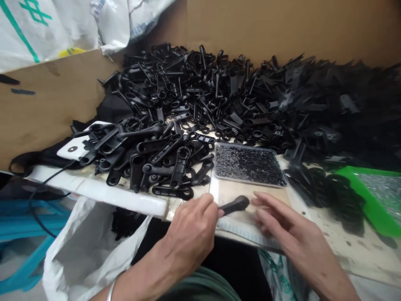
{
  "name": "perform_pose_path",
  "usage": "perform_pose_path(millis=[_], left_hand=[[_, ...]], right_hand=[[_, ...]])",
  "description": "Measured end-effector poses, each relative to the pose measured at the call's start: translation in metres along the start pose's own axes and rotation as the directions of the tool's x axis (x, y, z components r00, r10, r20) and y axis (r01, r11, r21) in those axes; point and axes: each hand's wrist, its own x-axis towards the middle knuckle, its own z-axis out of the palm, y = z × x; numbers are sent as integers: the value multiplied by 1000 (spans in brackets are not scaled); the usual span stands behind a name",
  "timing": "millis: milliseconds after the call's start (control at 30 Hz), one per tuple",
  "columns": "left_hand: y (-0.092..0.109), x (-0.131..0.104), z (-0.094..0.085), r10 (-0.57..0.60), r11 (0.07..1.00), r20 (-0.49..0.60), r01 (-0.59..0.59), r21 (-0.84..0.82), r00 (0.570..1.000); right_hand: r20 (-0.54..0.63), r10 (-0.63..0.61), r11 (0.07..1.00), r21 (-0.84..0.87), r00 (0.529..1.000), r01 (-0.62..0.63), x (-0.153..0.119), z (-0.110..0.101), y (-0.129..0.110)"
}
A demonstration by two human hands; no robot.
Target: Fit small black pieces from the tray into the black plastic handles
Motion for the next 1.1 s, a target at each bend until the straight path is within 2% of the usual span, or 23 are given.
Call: perform_pose_path(millis=[67,133,233,300,367,433,533,633,867,1033,1100], left_hand=[[1,3,3,-94,996,203,92,23,975],[-1,8,1,-155,988,264,156,18,952],[-5,11,-3,-128,988,204,142,-53,970],[-7,10,-1,-63,993,160,78,-88,985],[-9,8,3,-22,993,141,38,-113,990],[-11,8,7,-17,987,134,38,-154,991],[-14,11,9,-15,965,152,54,-256,988],[-17,16,8,-15,944,181,73,-321,983],[-20,22,6,-13,937,202,83,-339,979],[-19,22,6,-18,934,195,86,-345,981],[-19,20,7,-17,935,195,85,-345,981]], right_hand=[[63,-5,1000,-20,998,6,2,3,-2],[100,-40,997,-59,994,46,4,2,-5],[131,-60,993,-94,990,72,10,-5,-10],[91,-74,989,-120,993,85,19,-11,-13],[29,-127,977,-168,992,130,35,-15,-18],[36,-218,945,-243,975,220,56,-15,-23],[182,-295,860,-377,938,344,85,-7,-30],[292,-292,793,-458,911,401,102,3,-35],[323,-266,743,-532,908,407,107,10,-37],[243,-297,824,-424,923,376,94,-5,-36],[251,-247,887,-331,936,323,79,-13,-35]])
